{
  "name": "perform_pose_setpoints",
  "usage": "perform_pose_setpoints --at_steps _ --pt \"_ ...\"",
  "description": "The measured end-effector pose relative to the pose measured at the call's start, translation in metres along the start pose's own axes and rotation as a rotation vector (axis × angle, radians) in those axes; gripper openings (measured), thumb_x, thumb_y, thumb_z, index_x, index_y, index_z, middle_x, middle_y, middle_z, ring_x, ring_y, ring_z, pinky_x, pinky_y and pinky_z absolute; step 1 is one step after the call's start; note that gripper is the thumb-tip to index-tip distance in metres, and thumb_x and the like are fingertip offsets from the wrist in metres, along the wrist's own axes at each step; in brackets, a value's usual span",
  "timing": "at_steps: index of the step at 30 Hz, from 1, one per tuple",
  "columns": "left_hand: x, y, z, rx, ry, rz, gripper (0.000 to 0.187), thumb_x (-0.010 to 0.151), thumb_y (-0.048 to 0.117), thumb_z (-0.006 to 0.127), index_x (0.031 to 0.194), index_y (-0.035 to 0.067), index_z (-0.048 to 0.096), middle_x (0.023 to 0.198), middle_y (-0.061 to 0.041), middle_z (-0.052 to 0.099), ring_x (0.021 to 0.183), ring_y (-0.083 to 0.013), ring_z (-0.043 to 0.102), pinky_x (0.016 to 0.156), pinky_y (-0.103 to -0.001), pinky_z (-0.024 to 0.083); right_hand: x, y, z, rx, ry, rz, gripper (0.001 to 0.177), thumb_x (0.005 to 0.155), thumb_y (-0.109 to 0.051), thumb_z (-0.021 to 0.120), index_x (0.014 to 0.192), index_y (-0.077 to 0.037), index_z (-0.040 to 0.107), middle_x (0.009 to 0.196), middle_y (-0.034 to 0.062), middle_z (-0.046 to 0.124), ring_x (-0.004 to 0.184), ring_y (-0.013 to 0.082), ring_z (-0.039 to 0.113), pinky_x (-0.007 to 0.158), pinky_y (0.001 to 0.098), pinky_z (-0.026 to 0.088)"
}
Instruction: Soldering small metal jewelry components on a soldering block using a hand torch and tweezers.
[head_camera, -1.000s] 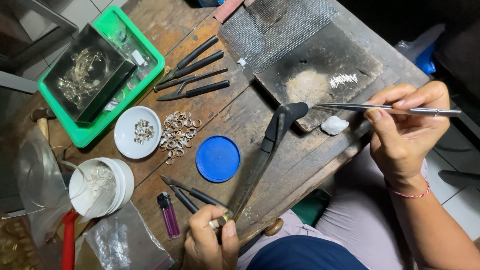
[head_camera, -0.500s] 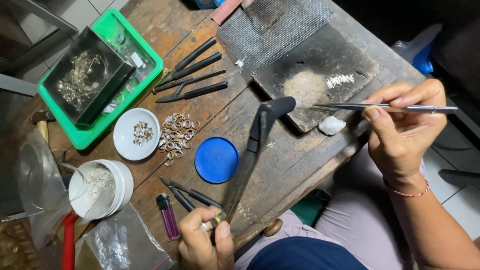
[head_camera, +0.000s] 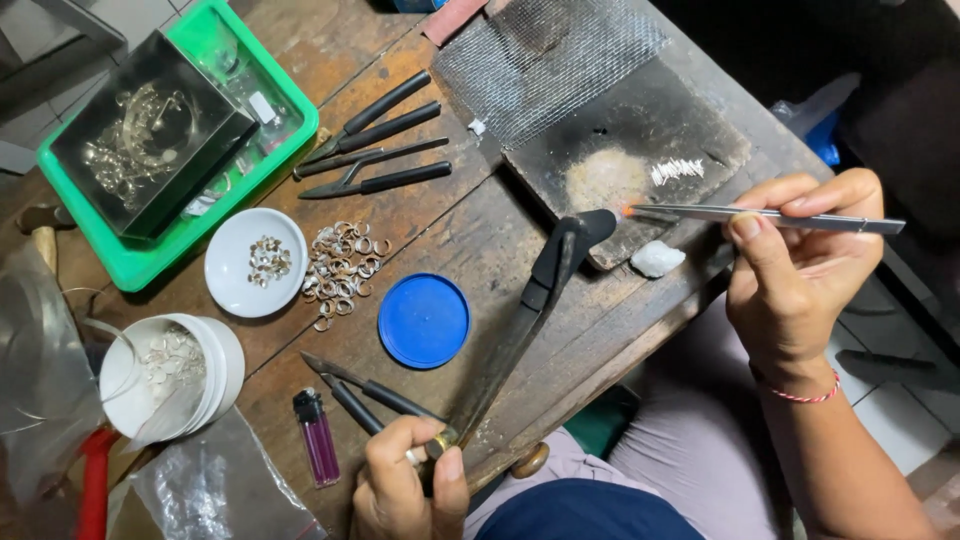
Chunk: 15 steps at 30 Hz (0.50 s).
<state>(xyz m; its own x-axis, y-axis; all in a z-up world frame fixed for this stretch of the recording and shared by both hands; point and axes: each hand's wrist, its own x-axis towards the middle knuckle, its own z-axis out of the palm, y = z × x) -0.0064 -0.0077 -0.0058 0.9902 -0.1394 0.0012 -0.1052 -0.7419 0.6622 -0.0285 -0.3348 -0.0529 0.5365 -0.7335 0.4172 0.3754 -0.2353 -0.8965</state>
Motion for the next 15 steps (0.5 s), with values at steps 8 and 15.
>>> perform_pose_setpoints --at_steps 8,15 --pt "0.000 -0.002 0.006 -0.140 0.205 0.053 0.037 0.088 0.044 0.051 0.105 0.011 0.056 0.080 0.001 0.076 0.054 -0.0160 0.066 0.057 -0.028 0.053 0.026 -0.032 -0.009 -0.291 -0.029 -0.163 0.040 0.111 0.012 0.067 0.116 -0.002 0.030 0.107 0.0206 0.047 0.088 0.0256 0.056 0.080 0.0309 0.045" --pt "0.002 0.005 0.003 -0.182 0.173 0.091 0.030 0.089 0.040 0.052 0.101 0.013 0.056 0.079 0.000 0.075 0.059 -0.0167 0.065 0.061 -0.028 0.053 0.031 -0.042 -0.002 -0.380 -0.134 -0.157 0.043 0.112 0.014 0.068 0.121 -0.002 0.029 0.106 0.0213 0.048 0.087 0.0276 0.059 0.086 0.0333 0.050"
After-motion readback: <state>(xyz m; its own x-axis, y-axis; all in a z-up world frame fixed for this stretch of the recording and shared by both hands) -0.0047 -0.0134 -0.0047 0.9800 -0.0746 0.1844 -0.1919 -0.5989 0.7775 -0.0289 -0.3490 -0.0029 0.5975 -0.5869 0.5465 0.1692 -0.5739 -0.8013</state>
